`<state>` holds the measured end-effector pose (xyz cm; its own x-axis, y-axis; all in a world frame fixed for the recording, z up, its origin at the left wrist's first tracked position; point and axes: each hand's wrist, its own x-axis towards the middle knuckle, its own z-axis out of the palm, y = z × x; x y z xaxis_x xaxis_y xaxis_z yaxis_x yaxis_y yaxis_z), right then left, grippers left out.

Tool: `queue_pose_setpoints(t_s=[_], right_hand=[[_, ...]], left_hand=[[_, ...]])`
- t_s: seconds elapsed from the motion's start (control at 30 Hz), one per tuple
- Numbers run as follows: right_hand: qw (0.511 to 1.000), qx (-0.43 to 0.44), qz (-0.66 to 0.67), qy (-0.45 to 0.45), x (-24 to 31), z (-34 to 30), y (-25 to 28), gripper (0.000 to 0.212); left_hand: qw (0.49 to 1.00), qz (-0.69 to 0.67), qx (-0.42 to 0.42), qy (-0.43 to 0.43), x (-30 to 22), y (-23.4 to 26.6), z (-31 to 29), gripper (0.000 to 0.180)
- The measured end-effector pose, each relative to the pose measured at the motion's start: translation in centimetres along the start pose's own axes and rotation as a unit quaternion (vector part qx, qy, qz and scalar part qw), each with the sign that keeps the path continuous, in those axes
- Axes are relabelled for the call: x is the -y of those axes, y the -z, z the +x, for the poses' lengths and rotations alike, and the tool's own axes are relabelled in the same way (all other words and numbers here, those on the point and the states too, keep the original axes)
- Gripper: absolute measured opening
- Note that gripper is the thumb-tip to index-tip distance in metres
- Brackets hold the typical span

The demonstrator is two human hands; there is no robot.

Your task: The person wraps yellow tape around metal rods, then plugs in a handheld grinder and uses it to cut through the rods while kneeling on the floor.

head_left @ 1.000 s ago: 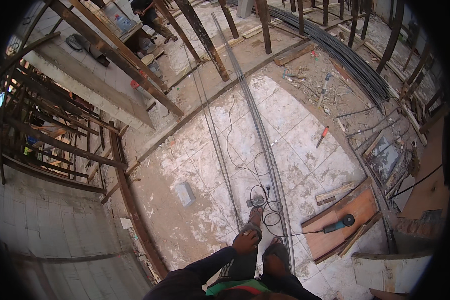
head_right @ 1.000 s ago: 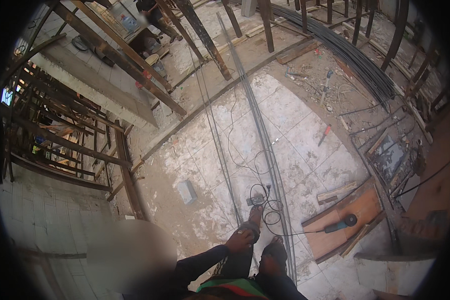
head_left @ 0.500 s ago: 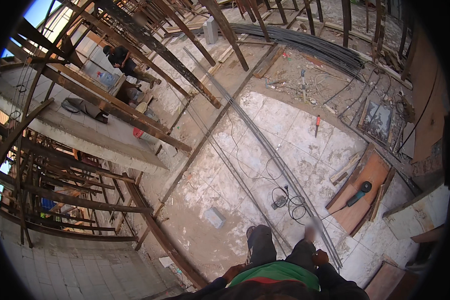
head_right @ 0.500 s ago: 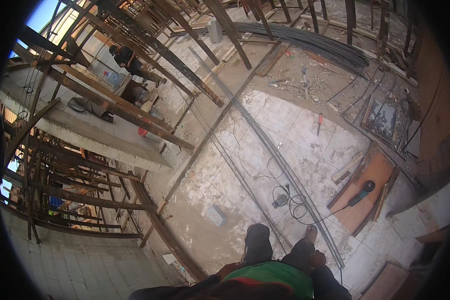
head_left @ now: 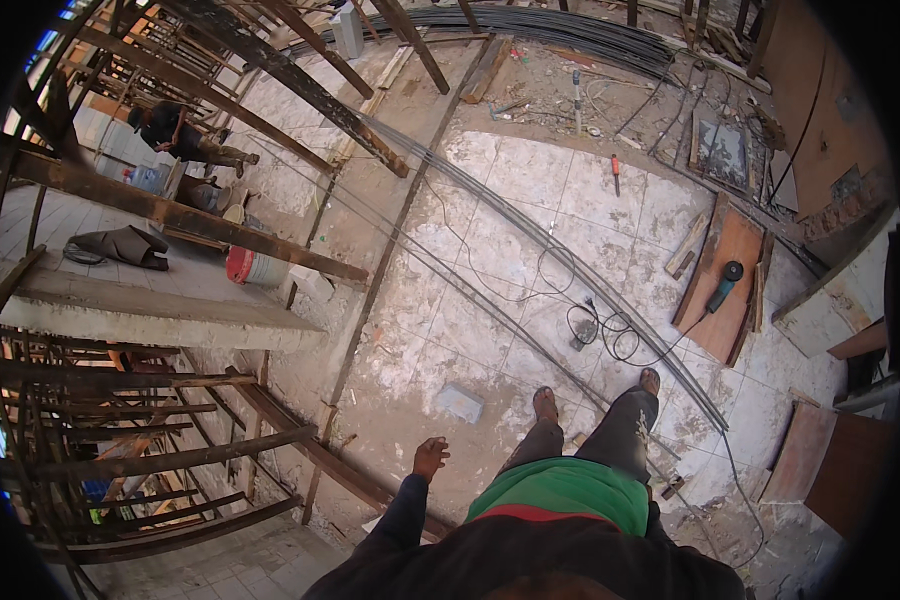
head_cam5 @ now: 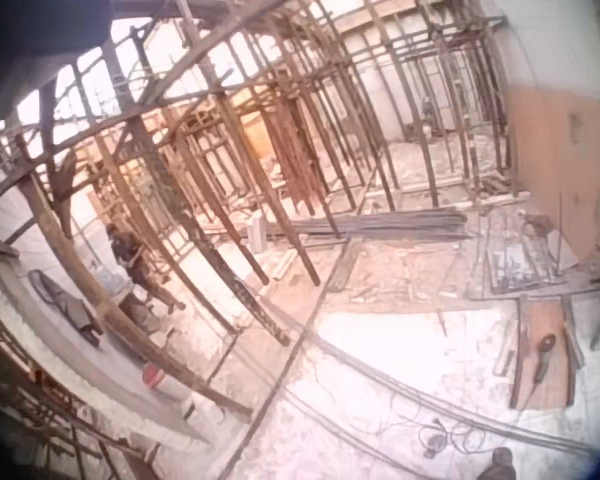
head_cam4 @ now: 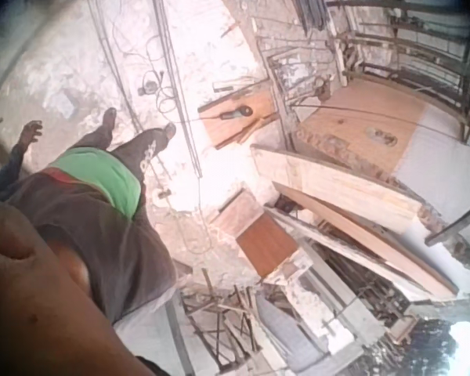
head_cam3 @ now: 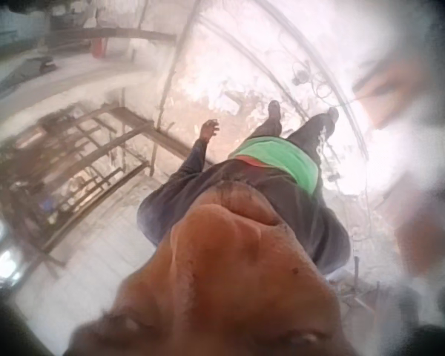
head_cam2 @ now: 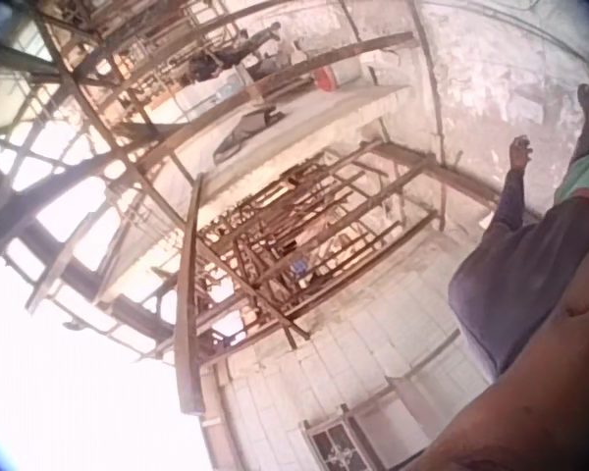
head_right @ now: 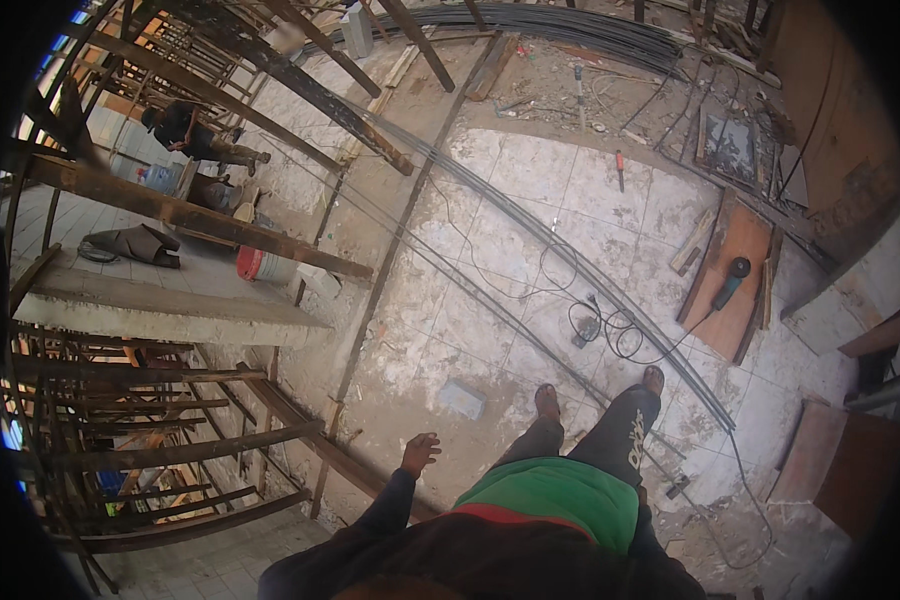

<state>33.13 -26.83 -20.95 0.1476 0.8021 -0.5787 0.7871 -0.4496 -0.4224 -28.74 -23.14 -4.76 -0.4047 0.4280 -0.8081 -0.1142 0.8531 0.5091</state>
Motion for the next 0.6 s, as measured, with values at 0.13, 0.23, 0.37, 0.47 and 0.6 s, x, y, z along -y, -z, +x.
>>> queue_pose_setpoints(t_s=[0.13, 0.23, 0.37, 0.47, 0.6], right_hand=[[0.994, -0.057, 0.051, 0.074, 4.3, 0.1, -0.9, 0.025], [0.993, -0.043, 0.107, 0.002, 11.9, 0.7, 1.0, 0.024], [0.994, -0.026, 0.104, -0.02, 18.6, 0.6, 3.4, 0.031], [0.995, -0.042, 0.077, 0.051, 15.7, 2.7, 3.2, 0.033], [0.995, -0.006, 0.08, 0.056, 16.8, 5.5, 2.6, 0.027]], left_hand=[[0.998, 0.045, 0.006, 0.05, 2.0, 4.5, 3.3, 0.036], [0.995, -0.025, 0.049, 0.083, 4.0, 6.2, 4.7, 0.036], [0.993, 0.004, 0.101, 0.055, 4.5, 4.0, 3.9, 0.038], [0.989, 0.031, 0.143, 0.04, 2.8, 0.4, 4.0, 0.035], [0.992, 0.013, 0.124, 0.028, 2.1, 2.0, 5.4, 0.042]])
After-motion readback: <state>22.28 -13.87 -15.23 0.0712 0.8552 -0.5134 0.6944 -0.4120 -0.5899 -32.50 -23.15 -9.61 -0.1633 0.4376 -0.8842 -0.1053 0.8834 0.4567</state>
